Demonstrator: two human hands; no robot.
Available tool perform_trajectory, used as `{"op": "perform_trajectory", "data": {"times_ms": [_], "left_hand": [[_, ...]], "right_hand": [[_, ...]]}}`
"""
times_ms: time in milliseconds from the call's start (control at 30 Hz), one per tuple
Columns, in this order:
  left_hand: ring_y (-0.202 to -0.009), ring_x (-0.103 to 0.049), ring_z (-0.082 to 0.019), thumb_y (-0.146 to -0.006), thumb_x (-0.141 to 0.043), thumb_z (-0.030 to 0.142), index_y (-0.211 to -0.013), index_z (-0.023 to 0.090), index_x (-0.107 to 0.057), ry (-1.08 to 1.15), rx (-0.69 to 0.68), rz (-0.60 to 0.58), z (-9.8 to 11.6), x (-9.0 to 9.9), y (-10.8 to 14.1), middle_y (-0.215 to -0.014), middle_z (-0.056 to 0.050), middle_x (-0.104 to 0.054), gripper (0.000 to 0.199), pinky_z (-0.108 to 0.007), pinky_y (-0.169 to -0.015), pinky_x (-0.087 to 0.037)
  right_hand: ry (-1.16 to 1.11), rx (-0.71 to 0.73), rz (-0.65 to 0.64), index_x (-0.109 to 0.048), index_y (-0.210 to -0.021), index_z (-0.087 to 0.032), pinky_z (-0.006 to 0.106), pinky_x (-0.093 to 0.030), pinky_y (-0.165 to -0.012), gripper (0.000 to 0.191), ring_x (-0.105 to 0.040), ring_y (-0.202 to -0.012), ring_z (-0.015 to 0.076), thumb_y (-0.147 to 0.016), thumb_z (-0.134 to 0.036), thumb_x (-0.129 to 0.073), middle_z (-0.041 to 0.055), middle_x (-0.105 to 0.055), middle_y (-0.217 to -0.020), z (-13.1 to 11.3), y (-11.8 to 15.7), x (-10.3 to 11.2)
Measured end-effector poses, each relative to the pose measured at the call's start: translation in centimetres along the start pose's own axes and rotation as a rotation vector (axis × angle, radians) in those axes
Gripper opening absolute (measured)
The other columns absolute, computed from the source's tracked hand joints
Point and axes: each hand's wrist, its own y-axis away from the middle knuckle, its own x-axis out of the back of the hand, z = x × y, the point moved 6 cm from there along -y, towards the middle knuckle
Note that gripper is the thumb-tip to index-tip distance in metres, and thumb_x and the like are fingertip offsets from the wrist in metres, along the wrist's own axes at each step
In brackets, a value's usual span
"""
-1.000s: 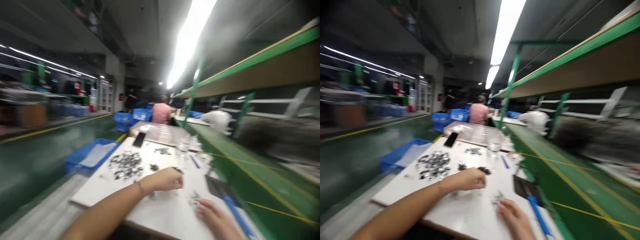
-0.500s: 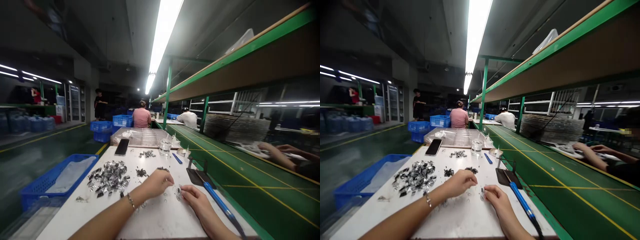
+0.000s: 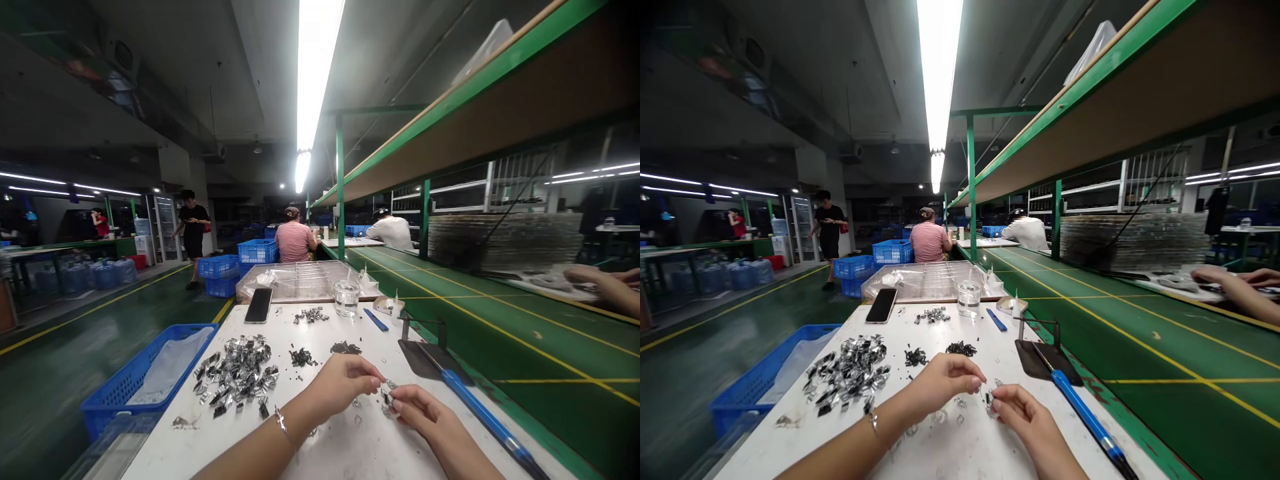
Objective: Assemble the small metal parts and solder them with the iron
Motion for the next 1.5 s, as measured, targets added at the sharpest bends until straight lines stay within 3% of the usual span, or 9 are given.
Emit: {"op": "perform_trajectory", "data": {"times_ms": [267, 467, 567, 667, 767, 967, 1133, 1500], "left_hand": [[-0.070, -0.059, -0.015, -0.060, -0.080, 0.035, -0.083, 0.012, -0.072, 0.115, 0.115, 0.014, -1.4, -0.2, 0.0, -0.072, -0.005, -0.066, 0.034, -0.032, -0.077, -0.046], [-0.065, -0.061, -0.015, -0.050, -0.085, 0.036, -0.079, 0.009, -0.071, 0.226, 0.161, 0.027, -1.7, -0.2, -0.1, -0.068, -0.006, -0.065, 0.043, -0.034, -0.075, -0.049], [-0.067, -0.063, -0.017, -0.051, -0.085, 0.035, -0.080, 0.008, -0.069, 0.288, 0.147, 0.021, -1.5, -0.1, -0.2, -0.069, -0.007, -0.066, 0.044, -0.034, -0.074, -0.050], [-0.066, -0.063, -0.017, -0.052, -0.086, 0.035, -0.081, 0.007, -0.067, 0.289, 0.180, 0.045, -1.2, -0.2, 0.2, -0.067, -0.007, -0.066, 0.044, -0.033, -0.072, -0.050], [-0.067, -0.062, -0.015, -0.055, -0.085, 0.030, -0.081, 0.007, -0.066, 0.249, 0.221, 0.075, -0.7, -0.2, 0.7, -0.069, -0.006, -0.065, 0.039, -0.031, -0.074, -0.049], [-0.075, -0.062, -0.014, -0.068, -0.077, 0.024, -0.085, 0.009, -0.067, 0.220, 0.264, -0.017, -0.4, -0.9, 1.3, -0.077, -0.005, -0.066, 0.025, -0.031, -0.080, -0.048], [-0.071, -0.062, -0.015, -0.071, -0.074, 0.023, -0.087, 0.009, -0.067, 0.135, 0.305, -0.085, -0.8, -1.6, 1.8, -0.074, -0.007, -0.067, 0.023, -0.030, -0.073, -0.049], [-0.066, -0.064, -0.015, -0.071, -0.072, 0.018, -0.083, 0.009, -0.061, 0.143, 0.381, -0.017, -1.5, -1.5, 1.9, -0.068, -0.006, -0.065, 0.019, -0.030, -0.070, -0.049]], "right_hand": [[0.007, -0.049, -0.057, -0.068, -0.082, -0.022, 0.030, -0.050, -0.077, 0.033, -0.060, -0.088, 0.0263, -0.065, -0.051, -0.071, 0.0054, -0.066, -0.085, 1.3, -0.2, 0.3], [0.026, -0.123, -0.052, -0.070, -0.076, -0.023, 0.029, -0.051, -0.075, 0.037, -0.059, -0.097, 0.0315, -0.055, -0.053, -0.075, 0.0077, -0.068, -0.087, 0.7, -0.2, 0.4], [0.034, -0.124, -0.036, -0.072, -0.077, -0.023, 0.029, -0.050, -0.077, 0.036, -0.060, -0.095, 0.0306, -0.054, -0.051, -0.076, 0.0076, -0.069, -0.090, 0.6, -0.2, 0.4], [0.021, -0.105, -0.037, -0.070, -0.081, -0.021, 0.032, -0.050, -0.075, 0.034, -0.063, -0.082, 0.0275, -0.061, -0.048, -0.074, 0.0062, -0.069, -0.079, 0.7, 0.2, 0.3], [-0.079, -0.009, -0.095, -0.067, -0.085, -0.019, 0.032, -0.050, -0.076, 0.030, -0.064, -0.081, 0.0241, -0.067, -0.042, -0.074, 0.0052, -0.069, -0.081, 0.2, 0.8, -0.2], [-0.122, -0.003, -0.143, -0.064, -0.087, -0.018, 0.031, -0.049, -0.080, 0.031, -0.062, -0.087, 0.0209, -0.068, -0.040, -0.076, 0.0039, -0.067, -0.087, 0.0, 1.3, -0.9], [-0.142, 0.038, -0.127, -0.060, -0.090, -0.020, 0.031, -0.050, -0.079, 0.035, -0.062, -0.084, 0.0190, -0.068, -0.040, -0.078, 0.0026, -0.065, -0.086, -0.3, 1.6, -0.9], [-0.073, 0.074, -0.141, -0.059, -0.089, -0.019, 0.032, -0.051, -0.077, 0.032, -0.062, -0.083, 0.0196, -0.071, -0.041, -0.075, 0.0035, -0.063, -0.086, -0.4, 1.6, -1.0]]}}
